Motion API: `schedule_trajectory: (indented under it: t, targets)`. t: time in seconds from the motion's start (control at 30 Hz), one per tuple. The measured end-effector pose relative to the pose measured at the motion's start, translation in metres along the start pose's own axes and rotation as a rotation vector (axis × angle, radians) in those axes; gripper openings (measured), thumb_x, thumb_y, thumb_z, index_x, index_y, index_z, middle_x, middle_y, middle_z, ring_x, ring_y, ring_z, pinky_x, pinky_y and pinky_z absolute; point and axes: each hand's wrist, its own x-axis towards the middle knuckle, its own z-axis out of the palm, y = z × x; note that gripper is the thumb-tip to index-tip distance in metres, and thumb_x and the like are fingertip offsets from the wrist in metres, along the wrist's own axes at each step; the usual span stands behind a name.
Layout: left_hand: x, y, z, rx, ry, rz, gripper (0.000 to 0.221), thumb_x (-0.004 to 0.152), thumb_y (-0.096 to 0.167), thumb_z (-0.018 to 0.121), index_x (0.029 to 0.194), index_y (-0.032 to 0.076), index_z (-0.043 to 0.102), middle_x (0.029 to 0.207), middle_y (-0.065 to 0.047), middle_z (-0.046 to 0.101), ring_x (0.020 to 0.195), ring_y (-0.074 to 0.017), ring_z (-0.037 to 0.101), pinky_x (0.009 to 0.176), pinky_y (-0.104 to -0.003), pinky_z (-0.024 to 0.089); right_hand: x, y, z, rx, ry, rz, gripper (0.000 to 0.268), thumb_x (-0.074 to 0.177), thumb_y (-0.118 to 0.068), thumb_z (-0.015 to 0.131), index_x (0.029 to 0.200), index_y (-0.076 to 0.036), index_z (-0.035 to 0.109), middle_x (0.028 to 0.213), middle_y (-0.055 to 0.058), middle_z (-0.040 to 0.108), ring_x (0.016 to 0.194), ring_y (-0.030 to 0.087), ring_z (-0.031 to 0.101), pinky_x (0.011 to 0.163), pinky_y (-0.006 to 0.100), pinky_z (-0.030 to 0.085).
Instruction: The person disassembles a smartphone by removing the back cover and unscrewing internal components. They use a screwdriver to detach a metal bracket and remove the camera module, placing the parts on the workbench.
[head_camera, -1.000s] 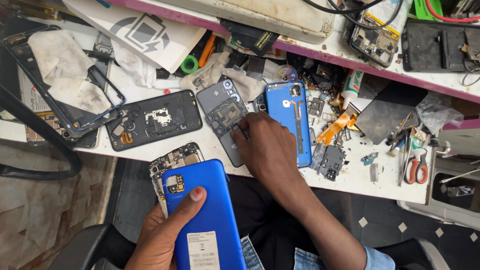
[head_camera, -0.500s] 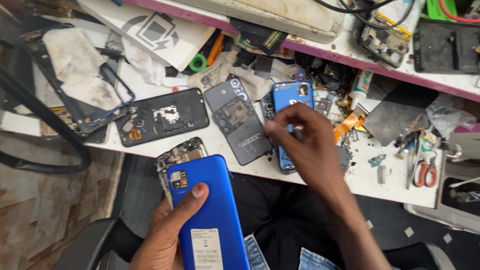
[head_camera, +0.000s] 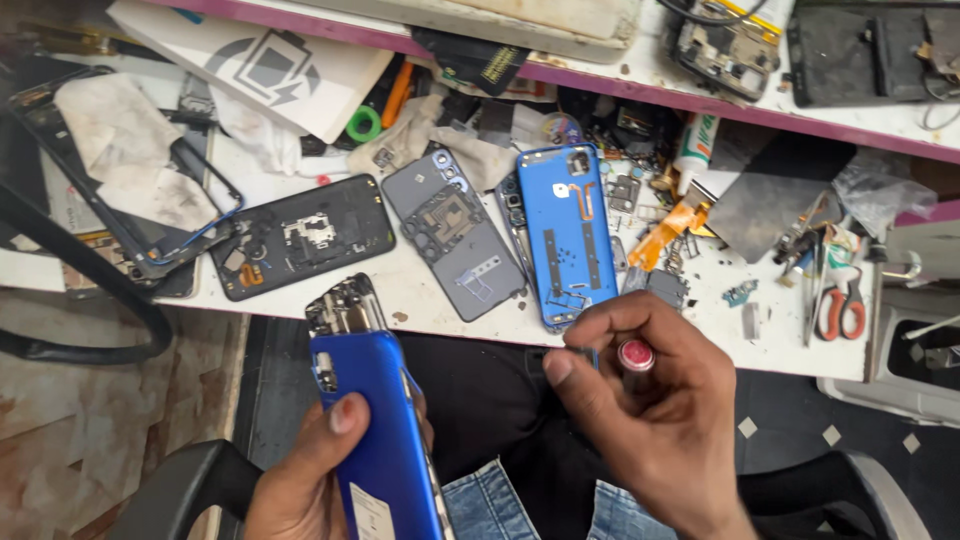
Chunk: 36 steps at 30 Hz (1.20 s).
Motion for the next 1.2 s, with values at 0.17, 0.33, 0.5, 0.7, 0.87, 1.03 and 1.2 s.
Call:
schedule_trajectory:
  t: [0.17,0.33,0.5,0.7,0.87,1.03,1.2]
  targets:
    - [-0.004,-0.002,0.007,0.032,0.089,0.042,0.046,0.091,0.020,0.075,0.128,0.000,0.056,0.101,-0.016,0.065,0.087,-0.0201,0.072,0.070,-0.039,0.065,-0.016,-0.008,0.009,-0.066,0.087,-0.189,0.037,0.081,0.008,0.076,0.106,-0.001,0.051,0.077,-0.003,0.058,0.063,-0.005,0.046,0.052,0.012,0.034]
    - [-0.005,0.000,0.008,0.080,0.072,0.037,0.040,0.094,0.021,0.077,0.125,0.000,0.060,0.096,-0.015,0.070,0.081,-0.0202,0.075,0.069,-0.040,0.066,-0.023,-0.014,0.008,-0.038,0.068,-0.308,0.039,0.082,0.012,0.074,0.109,0.001,0.048,0.082,0.002,0.061,0.068,-0.003,0.052,0.056,0.012,0.041]
    - [-0.008,-0.004,0.008,0.086,0.170,0.038,0.040,0.091,0.020,0.076,0.125,0.003,0.063,0.092,-0.009,0.072,0.073,-0.0173,0.074,0.065,-0.039,0.065,-0.028,-0.016,0.004,-0.038,0.041,-0.246,0.030,0.080,0.011,0.079,0.097,0.001,0.057,0.074,0.002,0.060,0.064,-0.003,0.047,0.053,0.013,0.034]
    - [-0.007,-0.005,0.022,0.117,0.186,-0.005,0.038,0.084,0.018,0.077,0.118,0.002,0.067,0.087,-0.007,0.073,0.069,-0.0156,0.073,0.061,-0.033,0.062,-0.035,-0.022,0.010,0.164,0.088,-0.309,0.023,0.077,0.010,0.081,0.091,0.002,0.064,0.083,0.009,0.068,0.062,-0.004,0.044,0.058,0.014,0.034]
    - [-0.009,-0.005,0.029,0.129,0.171,-0.036,0.044,0.081,0.015,0.078,0.118,-0.001,0.064,0.087,-0.010,0.072,0.072,-0.0162,0.073,0.064,-0.035,0.062,-0.036,-0.025,0.018,0.152,0.158,-0.228,0.020,0.078,0.009,0.080,0.092,0.005,0.067,0.087,0.016,0.074,0.076,0.005,0.064,0.065,0.019,0.050]
    - [-0.017,-0.009,0.034,0.156,0.243,-0.056,0.054,0.074,0.012,0.079,0.122,0.002,0.057,0.091,-0.013,0.073,0.075,-0.0183,0.074,0.066,-0.038,0.064,-0.042,-0.028,0.027,0.050,0.266,-0.162,0.019,0.076,0.006,0.084,0.088,0.004,0.069,0.078,0.009,0.072,0.063,-0.001,0.051,0.056,0.015,0.038]
    - [-0.018,-0.012,0.038,0.197,0.306,-0.016,0.055,0.070,0.011,0.079,0.121,0.002,0.059,0.092,-0.015,0.075,0.076,-0.0194,0.075,0.066,-0.039,0.064,-0.043,-0.029,0.031,0.048,0.287,-0.129,0.016,0.079,0.005,0.084,0.087,0.004,0.071,0.067,0.000,0.063,0.058,-0.003,0.042,0.052,0.015,0.030]
